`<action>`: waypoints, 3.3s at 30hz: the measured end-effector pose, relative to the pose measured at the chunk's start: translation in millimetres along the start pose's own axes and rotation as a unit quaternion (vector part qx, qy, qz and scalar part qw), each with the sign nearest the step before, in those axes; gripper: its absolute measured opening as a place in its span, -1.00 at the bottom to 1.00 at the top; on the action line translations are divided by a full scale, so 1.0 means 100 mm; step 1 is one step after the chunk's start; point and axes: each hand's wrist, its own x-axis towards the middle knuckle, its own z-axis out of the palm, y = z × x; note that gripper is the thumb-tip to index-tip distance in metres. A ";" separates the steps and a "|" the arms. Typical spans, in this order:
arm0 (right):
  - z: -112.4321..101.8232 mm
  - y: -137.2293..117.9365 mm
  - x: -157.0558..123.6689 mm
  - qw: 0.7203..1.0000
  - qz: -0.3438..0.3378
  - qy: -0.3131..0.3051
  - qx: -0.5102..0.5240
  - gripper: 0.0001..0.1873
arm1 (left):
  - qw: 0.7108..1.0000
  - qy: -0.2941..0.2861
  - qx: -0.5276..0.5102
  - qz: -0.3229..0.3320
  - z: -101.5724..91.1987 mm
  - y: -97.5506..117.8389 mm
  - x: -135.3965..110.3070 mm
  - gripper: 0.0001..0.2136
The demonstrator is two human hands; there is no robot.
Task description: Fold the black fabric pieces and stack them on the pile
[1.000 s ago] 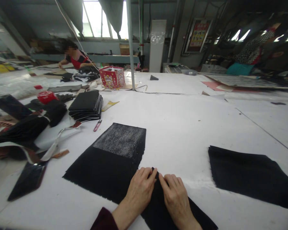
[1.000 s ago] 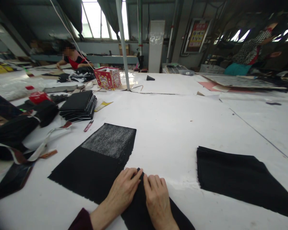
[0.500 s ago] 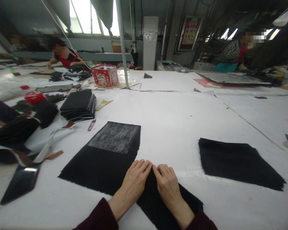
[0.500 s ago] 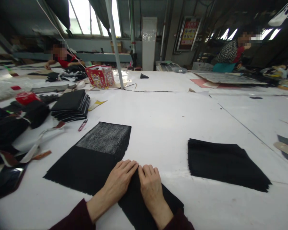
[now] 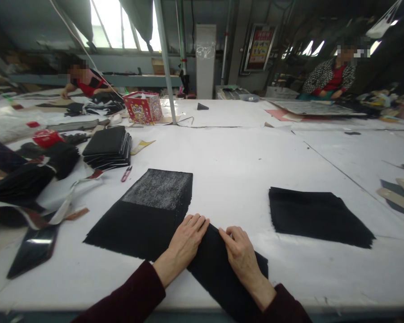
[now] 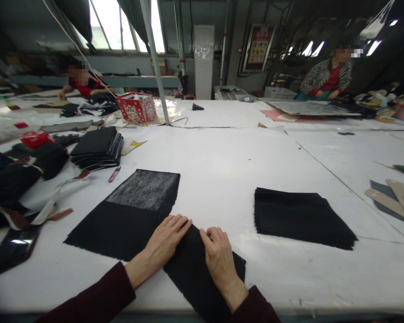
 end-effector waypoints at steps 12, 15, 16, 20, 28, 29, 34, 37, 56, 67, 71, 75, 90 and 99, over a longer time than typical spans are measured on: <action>-0.19 0.08 -0.23 0.999 -0.016 -0.008 -0.044 -0.66 | 0.998 -0.026 0.028 0.040 -0.03 0.11 0.03 -0.47; -0.21 0.09 -0.28 0.998 -0.022 -0.003 -0.053 -0.66 | 0.997 -0.044 0.028 0.062 -0.01 0.12 0.04 -0.48; -0.23 0.10 -0.30 0.998 -0.023 -0.002 -0.054 -0.66 | 0.996 -0.046 0.031 0.064 0.00 0.13 0.03 -0.47; -0.29 0.14 -0.37 0.998 -0.024 -0.004 -0.055 -0.66 | 0.995 -0.049 0.050 0.067 -0.01 0.18 0.03 -0.41; -0.39 0.20 -0.49 0.998 -0.027 -0.018 -0.060 -0.65 | 0.992 -0.057 0.027 0.113 -0.10 0.27 0.09 -0.48; -0.40 0.21 -0.50 0.998 -0.027 -0.021 -0.062 -0.65 | 0.991 -0.059 0.032 0.116 -0.11 0.29 0.09 -0.47; -0.46 0.24 -0.56 0.997 -0.022 -0.026 -0.063 -0.66 | 0.991 -0.055 0.054 0.111 -0.12 0.39 0.09 -0.45; -0.49 0.26 -0.60 0.998 -0.022 -0.025 -0.053 -0.66 | 0.989 -0.056 0.027 0.132 -0.11 0.39 0.11 -0.49; -0.65 0.37 -0.70 0.997 -0.038 -0.053 -0.040 -0.65 | 0.984 -0.065 0.043 0.160 0.00 0.60 0.23 -0.52; -0.73 0.39 -0.76 0.995 -0.051 -0.056 -0.069 -0.66 | 0.981 -0.061 0.110 0.146 -0.12 0.86 0.23 -0.45; -0.78 0.37 -0.78 0.994 -0.043 -0.071 -0.073 -0.65 | 0.979 -0.056 0.127 0.149 -0.10 0.88 0.22 -0.43; -0.86 0.37 -0.86 0.992 -0.023 -0.091 -0.080 -0.65 | 0.976 -0.052 0.142 0.155 -0.10 0.89 0.21 -0.39; -0.68 -0.03 -0.69 0.992 0.102 -0.011 -0.068 -0.56 | 0.985 -0.065 0.082 0.139 -0.05 0.78 0.16 -0.34; -0.30 0.26 -0.64 0.979 0.032 0.146 -0.139 -0.80 | 0.993 -0.106 -0.047 -0.005 -0.11 0.08 0.32 -0.67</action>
